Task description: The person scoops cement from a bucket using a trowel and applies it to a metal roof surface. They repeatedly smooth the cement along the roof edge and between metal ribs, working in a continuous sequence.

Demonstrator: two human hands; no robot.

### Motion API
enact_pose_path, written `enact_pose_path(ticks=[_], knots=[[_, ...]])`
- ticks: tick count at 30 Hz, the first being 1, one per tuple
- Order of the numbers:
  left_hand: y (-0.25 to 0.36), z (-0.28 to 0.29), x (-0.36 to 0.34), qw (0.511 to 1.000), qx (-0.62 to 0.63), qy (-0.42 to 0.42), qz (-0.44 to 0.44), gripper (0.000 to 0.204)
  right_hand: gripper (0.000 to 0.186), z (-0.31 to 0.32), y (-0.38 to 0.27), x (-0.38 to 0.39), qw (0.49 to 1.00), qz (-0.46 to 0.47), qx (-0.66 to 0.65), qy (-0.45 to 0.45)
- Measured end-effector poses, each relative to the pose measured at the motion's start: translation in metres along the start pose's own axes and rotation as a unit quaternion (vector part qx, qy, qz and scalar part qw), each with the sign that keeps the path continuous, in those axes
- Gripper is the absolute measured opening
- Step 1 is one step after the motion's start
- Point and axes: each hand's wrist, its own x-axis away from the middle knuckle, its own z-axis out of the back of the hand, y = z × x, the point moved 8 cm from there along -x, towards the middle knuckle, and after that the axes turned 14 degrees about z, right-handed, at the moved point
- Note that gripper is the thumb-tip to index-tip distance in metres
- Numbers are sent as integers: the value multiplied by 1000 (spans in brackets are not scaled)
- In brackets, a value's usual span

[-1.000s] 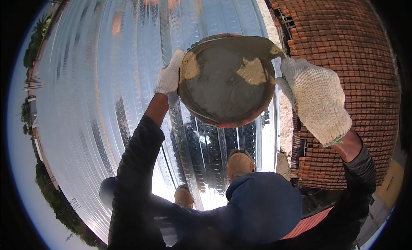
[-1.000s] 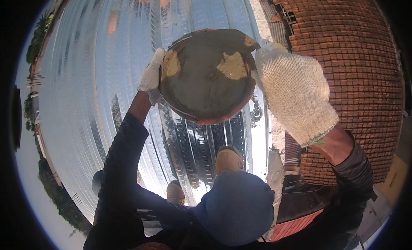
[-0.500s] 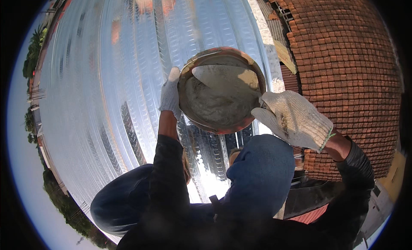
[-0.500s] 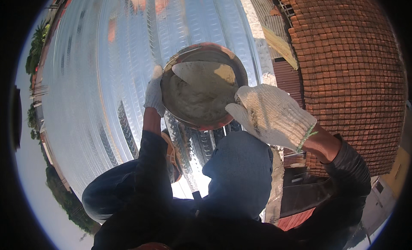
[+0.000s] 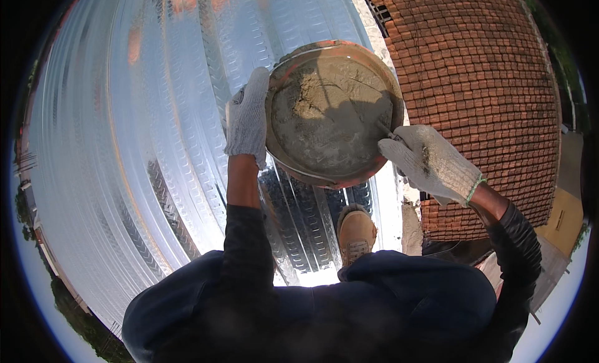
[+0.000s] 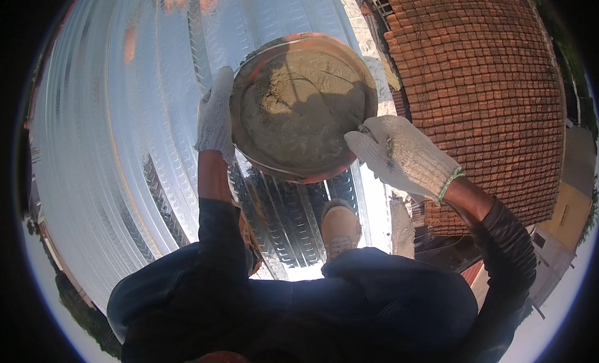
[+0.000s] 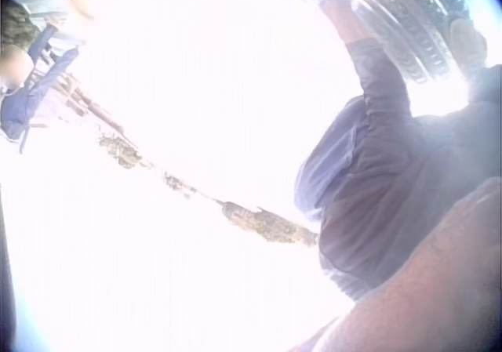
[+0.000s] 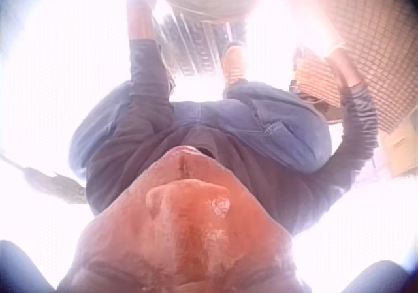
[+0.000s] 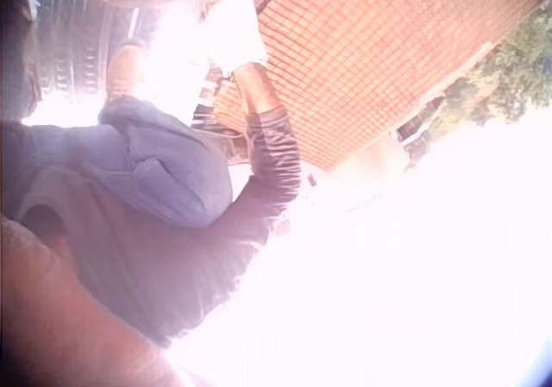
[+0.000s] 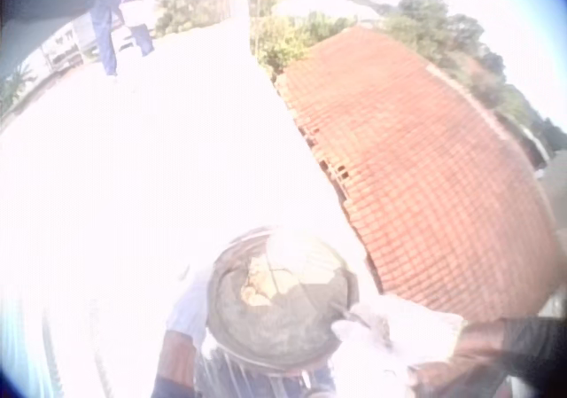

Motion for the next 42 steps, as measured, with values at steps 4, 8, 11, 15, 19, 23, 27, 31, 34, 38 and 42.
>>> enact_pose_path(ticks=[4,8,11,15,19,23,27,31,34,38,42], knots=[[5,5,-21,999,-27,-19,-2,58,42,-46,16,7,902,-76,-417,77],[6,19,-39,999,-32,-11,17,63,52,-52,0,18,934,-125,-331,43],[2,11,-46,999,-30,-28,24,70,53,-51,-6,30,931,-75,-349,80],[12,23,-42,997,-78,16,18,76,53,-43,-21,50,910,-64,-393,113],[11,25,-48,998,-59,0,11,77,50,-36,-5,96,916,-87,-357,158],[13,18,-41,998,-61,2,-23,88,45,-34,29,152,915,-111,-305,239],[13,17,-34,997,-66,25,19,73,41,-43,60,178,907,-195,-190,323],[10,11,-39,998,-55,4,34,73,36,-66,106,160,928,-167,90,320],[12,24,-46,997,-64,6,32,75,34,-94,142,137,927,-210,121,285],[13,26,-45,998,-65,-2,13,76,35,-82,152,141,917,-167,135,337],[14,16,-32,997,-71,23,22,77,37,-54,177,135,952,-85,88,279]])
